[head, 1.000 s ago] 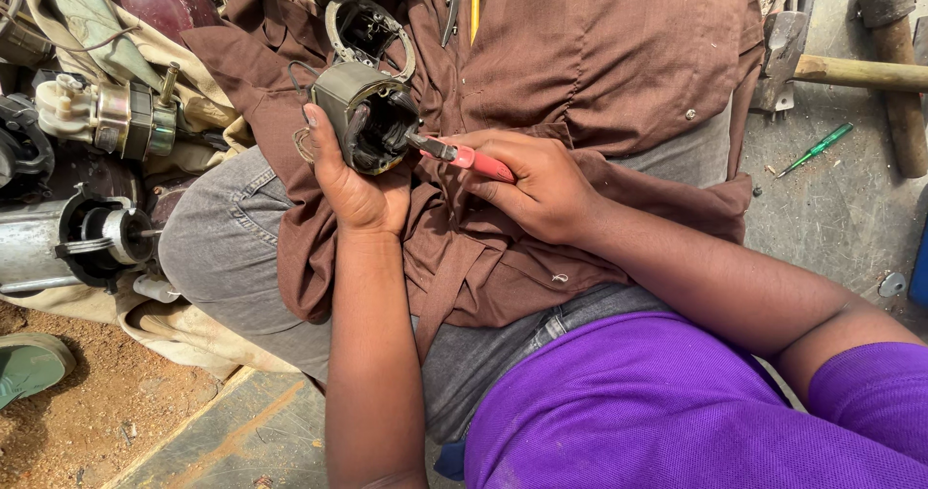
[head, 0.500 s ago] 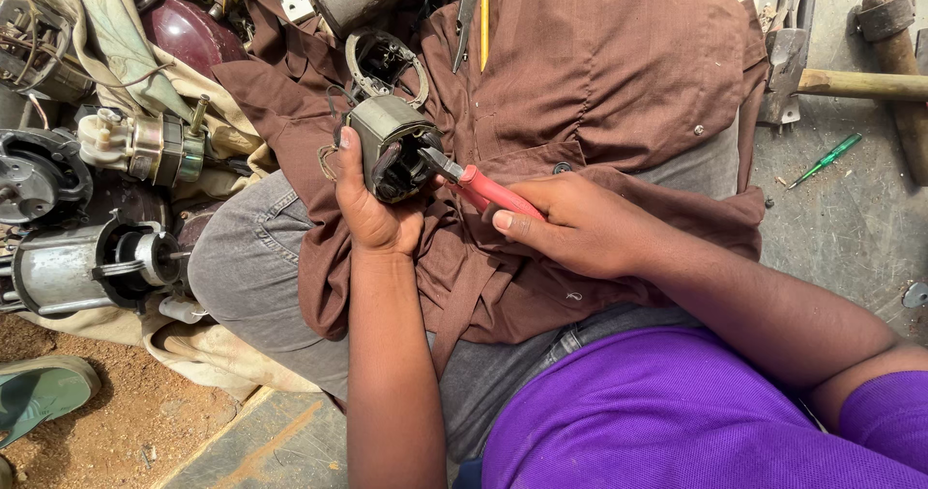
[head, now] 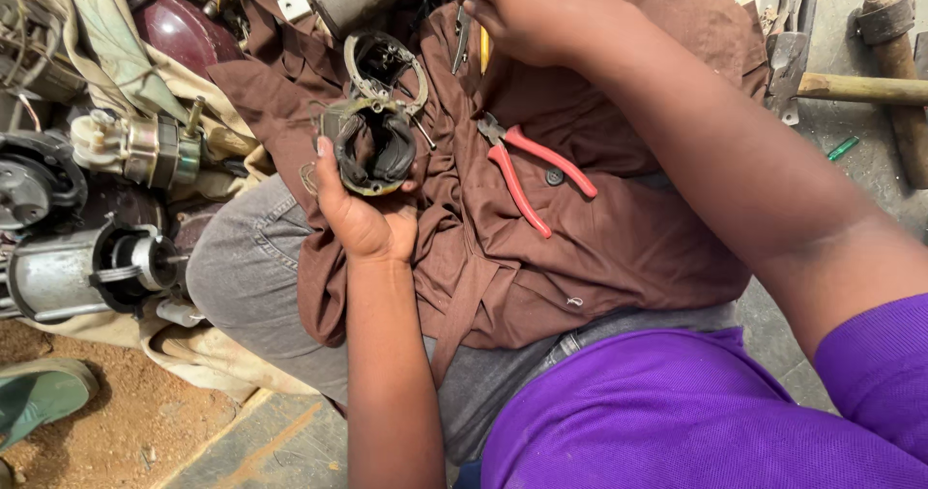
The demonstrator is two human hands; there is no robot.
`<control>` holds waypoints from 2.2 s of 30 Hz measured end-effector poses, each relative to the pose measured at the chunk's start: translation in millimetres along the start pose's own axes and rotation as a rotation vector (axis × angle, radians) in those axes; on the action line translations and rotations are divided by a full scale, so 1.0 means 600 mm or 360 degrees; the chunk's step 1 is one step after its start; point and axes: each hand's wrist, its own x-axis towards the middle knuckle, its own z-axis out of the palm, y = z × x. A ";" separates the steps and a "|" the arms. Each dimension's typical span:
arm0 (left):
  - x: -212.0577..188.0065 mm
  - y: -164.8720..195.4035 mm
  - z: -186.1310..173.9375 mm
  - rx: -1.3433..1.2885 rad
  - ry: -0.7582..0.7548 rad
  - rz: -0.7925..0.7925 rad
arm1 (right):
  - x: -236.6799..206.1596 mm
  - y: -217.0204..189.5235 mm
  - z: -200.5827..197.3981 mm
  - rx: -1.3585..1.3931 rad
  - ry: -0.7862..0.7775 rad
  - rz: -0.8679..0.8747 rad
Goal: The person sits on the ground with an electric motor armature on their lap and works on it with hand tools. They use a screwdriver and a socket wrench on the motor housing, pry at components with pliers, and file the motor part, turning it over to reach different sides.
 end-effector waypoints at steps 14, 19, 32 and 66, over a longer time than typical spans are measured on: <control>-0.013 0.003 0.035 -0.0464 -0.0169 -0.0209 | 0.112 0.077 0.136 -0.0588 -0.0070 0.0515; -0.021 0.009 0.041 -0.0567 -0.0464 -0.0052 | 0.081 0.165 0.111 0.0146 0.0071 0.0479; -0.044 0.032 0.030 -0.0392 -0.0634 0.0354 | -0.317 0.112 0.013 0.3584 0.0134 0.0003; -0.015 -0.004 -0.024 -0.0700 -0.0459 -0.0008 | -0.258 -0.179 0.019 0.0616 0.0048 -0.0196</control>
